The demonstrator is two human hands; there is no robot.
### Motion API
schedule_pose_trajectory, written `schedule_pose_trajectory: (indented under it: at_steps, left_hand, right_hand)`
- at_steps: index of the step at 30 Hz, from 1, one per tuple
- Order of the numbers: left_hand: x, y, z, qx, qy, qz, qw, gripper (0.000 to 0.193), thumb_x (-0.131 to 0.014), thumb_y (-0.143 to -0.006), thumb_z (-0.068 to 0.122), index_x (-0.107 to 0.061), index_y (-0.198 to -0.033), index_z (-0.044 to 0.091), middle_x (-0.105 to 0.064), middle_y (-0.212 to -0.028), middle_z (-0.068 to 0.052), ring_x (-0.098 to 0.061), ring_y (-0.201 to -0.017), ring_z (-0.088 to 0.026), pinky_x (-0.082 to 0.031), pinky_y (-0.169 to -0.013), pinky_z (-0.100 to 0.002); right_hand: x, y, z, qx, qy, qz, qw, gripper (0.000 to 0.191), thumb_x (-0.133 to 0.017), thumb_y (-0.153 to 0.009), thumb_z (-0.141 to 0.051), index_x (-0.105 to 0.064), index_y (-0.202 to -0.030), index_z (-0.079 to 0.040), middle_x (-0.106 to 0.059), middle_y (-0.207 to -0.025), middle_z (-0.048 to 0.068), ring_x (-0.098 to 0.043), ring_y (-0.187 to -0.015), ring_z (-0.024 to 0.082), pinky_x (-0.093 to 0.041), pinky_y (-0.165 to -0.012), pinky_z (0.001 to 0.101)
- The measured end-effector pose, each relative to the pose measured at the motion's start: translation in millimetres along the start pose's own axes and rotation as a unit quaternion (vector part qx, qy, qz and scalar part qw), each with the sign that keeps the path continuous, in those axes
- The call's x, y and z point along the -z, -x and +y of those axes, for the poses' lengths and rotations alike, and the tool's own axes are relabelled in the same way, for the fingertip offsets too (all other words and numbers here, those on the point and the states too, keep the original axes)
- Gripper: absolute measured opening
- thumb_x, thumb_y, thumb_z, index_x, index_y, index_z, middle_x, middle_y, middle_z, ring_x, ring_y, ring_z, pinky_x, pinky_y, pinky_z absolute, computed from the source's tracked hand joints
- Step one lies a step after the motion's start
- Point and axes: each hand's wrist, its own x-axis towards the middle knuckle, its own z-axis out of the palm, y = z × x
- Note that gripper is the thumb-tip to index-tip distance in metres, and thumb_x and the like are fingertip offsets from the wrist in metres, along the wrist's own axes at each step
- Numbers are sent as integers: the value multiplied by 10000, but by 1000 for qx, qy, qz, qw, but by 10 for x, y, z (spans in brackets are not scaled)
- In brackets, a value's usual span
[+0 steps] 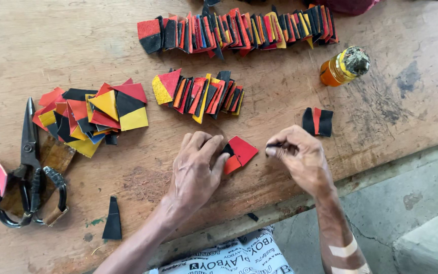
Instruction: The person assembles small triangular pieces of colored material by hand, pressing them together to form layered units. The person repeatedly picks up pieces, aligns them, and places the finished units into a growing stack on the wooden table.
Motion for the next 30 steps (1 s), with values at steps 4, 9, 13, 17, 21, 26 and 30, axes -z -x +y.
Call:
schedule_pose_trajectory:
  at_steps: [4,9,13,17,21,26,30]
  left_hand:
    - [6,64,-1,-9,-16,9,1000,402,-829,-780,180,-711,-1129,17,-623,-1041,-138,-572,-973,-323,-479,-856,-451]
    - [-95,66,-19,-26,-1,34,999,327,-810,-808,140,-732,-1112,45,-639,-1020,-100,-576,-968,-297,-467,-851,-433]
    - [-125,-2,12,22,15,7,1000,258,-786,-763,94,-718,-1011,69,-645,-977,-88,-580,-965,-304,-455,-840,-450]
    - [-97,-98,58,50,27,-36,998,197,-774,-815,107,-678,-984,76,-645,-961,-91,-582,-951,-303,-447,-827,-455]
    - [-53,-172,77,71,17,-90,993,186,-782,-829,133,-686,-983,91,-642,-945,-84,-580,-957,-294,-451,-832,-451]
    - [3,-105,116,45,16,-83,995,318,-803,-768,113,-688,-1062,68,-588,-989,-103,-544,-946,-297,-458,-840,-440]
    - [-13,-40,131,18,-13,-54,998,321,-817,-757,106,-691,-1050,70,-571,-1025,-125,-538,-957,-313,-444,-824,-454]
  right_hand:
    - [-83,115,-181,-16,-36,-42,998,82,-740,-905,-136,-744,-985,-123,-697,-950,-28,-665,-763,49,-606,-641,203]
    - [-368,-164,-376,124,171,14,977,224,-758,-846,-108,-716,-1055,-35,-688,-978,63,-621,-853,169,-524,-727,308]
    - [-389,-348,-410,130,144,-22,981,147,-785,-845,-55,-694,-960,-52,-658,-928,79,-621,-939,198,-520,-786,342]
    - [-317,-324,-380,21,8,-76,997,149,-757,-913,-90,-644,-993,-36,-655,-930,65,-637,-844,154,-556,-726,303]
    - [-282,-246,-352,-49,-12,-79,996,166,-758,-919,-120,-657,-1011,-25,-691,-867,62,-634,-769,176,-544,-683,321]
    - [-290,-200,-375,58,52,-85,993,267,-775,-873,-173,-644,-1056,-28,-696,-986,99,-693,-895,232,-566,-759,348]
    - [-320,-161,-405,98,87,-90,987,280,-737,-908,-135,-609,-1129,-20,-624,-1016,152,-635,-946,330,-523,-812,418]
